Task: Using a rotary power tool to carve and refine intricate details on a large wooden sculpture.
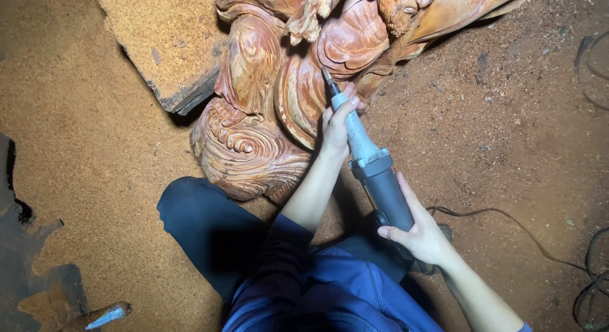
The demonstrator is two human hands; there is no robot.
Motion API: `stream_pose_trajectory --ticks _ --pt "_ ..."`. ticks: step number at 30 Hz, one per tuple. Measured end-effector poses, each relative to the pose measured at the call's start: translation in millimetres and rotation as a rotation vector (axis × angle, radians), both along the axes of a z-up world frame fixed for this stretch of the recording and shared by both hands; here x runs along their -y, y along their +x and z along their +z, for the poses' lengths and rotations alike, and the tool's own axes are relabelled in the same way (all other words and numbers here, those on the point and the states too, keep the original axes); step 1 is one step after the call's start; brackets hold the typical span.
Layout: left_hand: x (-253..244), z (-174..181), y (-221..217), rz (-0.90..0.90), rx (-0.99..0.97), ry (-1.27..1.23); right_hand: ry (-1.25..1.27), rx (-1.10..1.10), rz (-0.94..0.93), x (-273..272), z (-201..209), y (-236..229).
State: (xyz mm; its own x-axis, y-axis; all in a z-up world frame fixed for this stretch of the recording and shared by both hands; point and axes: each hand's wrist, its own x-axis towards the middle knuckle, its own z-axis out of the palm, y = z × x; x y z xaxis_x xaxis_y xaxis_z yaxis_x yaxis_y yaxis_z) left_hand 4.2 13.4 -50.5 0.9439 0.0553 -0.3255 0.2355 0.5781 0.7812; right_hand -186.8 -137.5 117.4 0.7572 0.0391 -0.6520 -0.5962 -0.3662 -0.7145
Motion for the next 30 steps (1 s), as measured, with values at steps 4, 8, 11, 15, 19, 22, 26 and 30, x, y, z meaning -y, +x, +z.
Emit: stream_pose_trajectory --ticks 4,8,11,15,19,22,26,30 --pt "8 5 -1 0.033 -0.008 0.006 -0.025 -0.014 0.027 15 0 6" --pt "16 22 -3 0.046 -0.039 0.015 -0.041 0.007 0.064 33 1 14" --pt "22 21 -3 0.057 -0.059 0.032 -0.049 0.004 0.087 51 -1 20" --pt "33 13 -1 0.068 -0.052 0.044 -0.048 0.011 0.121 75 -6 28" --pt "36 56 0 0.017 -0.167 -0.003 0.057 0.144 0.286 100 -9 35" --pt "41 57 0 0.017 -0.164 0.026 0.093 0.124 0.306 111 -5 44" --pt "47 50 1 0.027 -0.117 0.009 0.002 0.086 0.349 122 0 53" --pt "53 54 1 0.028 -0.134 -0.021 -0.029 0.093 0.385 135 -3 60"
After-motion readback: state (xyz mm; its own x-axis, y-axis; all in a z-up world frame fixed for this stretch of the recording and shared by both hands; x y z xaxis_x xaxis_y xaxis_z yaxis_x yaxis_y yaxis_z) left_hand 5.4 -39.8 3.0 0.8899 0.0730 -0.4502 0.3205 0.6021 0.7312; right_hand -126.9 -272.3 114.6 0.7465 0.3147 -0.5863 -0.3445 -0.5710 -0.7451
